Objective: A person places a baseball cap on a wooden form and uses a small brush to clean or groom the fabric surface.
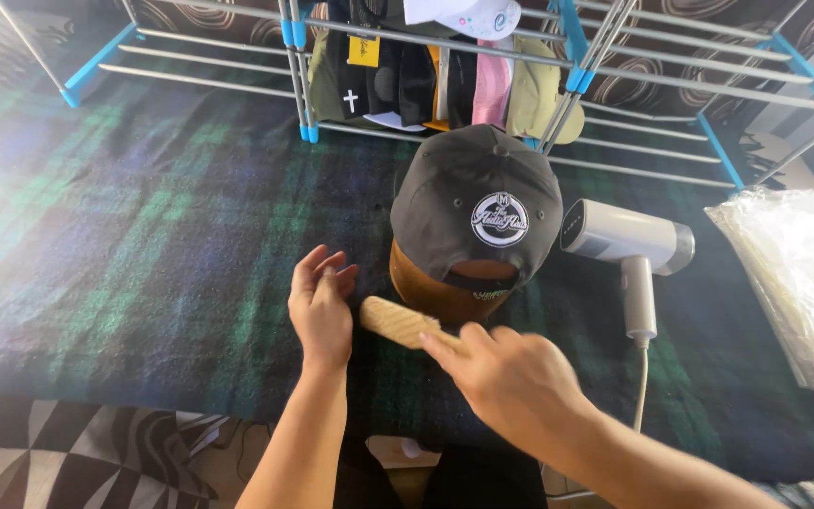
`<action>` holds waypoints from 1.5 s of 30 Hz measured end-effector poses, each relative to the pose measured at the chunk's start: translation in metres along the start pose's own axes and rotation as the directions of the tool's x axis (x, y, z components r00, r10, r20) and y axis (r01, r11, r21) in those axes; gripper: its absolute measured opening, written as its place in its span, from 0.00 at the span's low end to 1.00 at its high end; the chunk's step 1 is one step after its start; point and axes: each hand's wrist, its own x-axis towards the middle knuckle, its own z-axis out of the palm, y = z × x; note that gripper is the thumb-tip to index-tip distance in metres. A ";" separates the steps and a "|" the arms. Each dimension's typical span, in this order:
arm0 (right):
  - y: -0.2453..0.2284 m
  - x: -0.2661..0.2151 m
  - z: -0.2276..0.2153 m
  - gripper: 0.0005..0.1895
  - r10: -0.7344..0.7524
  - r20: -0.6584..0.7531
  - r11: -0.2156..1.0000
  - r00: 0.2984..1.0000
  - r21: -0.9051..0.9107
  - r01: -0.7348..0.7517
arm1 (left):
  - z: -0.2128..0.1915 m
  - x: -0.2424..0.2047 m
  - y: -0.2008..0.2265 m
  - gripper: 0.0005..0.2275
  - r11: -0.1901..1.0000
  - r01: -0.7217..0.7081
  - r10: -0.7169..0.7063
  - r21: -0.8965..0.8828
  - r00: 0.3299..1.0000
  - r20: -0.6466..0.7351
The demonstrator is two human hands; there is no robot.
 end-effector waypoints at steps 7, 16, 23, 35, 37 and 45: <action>0.042 -0.013 -0.058 0.20 0.379 -0.262 0.823 0.888 -0.342 -0.453 | 0.002 -0.004 0.002 0.13 0.992 0.031 -0.033 -0.123 0.999 -0.015; 0.021 0.013 -0.069 0.29 0.072 -0.104 0.993 0.992 -0.083 -0.081 | 0.000 -0.006 0.005 0.13 0.995 -0.006 0.003 -0.104 0.999 -0.033; 0.118 0.111 -0.104 0.22 0.533 0.305 0.846 0.789 -0.169 -0.506 | 0.000 -0.008 0.008 0.14 0.997 0.005 -0.008 -0.082 0.999 -0.036; -0.013 0.122 0.013 0.05 0.068 0.215 0.994 0.974 -0.097 -0.048 | -0.009 0.010 -0.021 0.21 0.970 -0.225 0.204 -0.087 0.959 -0.198; -0.012 0.107 -0.013 0.04 -0.036 0.275 0.997 0.961 -0.050 0.052 | -0.009 0.010 -0.018 0.21 0.965 -0.232 0.201 -0.126 0.955 -0.218; 0.077 0.145 -0.135 0.25 0.507 0.460 0.833 0.729 -0.479 -0.277 | -0.003 -0.003 0.008 0.25 0.987 -0.081 0.058 -0.142 0.986 -0.158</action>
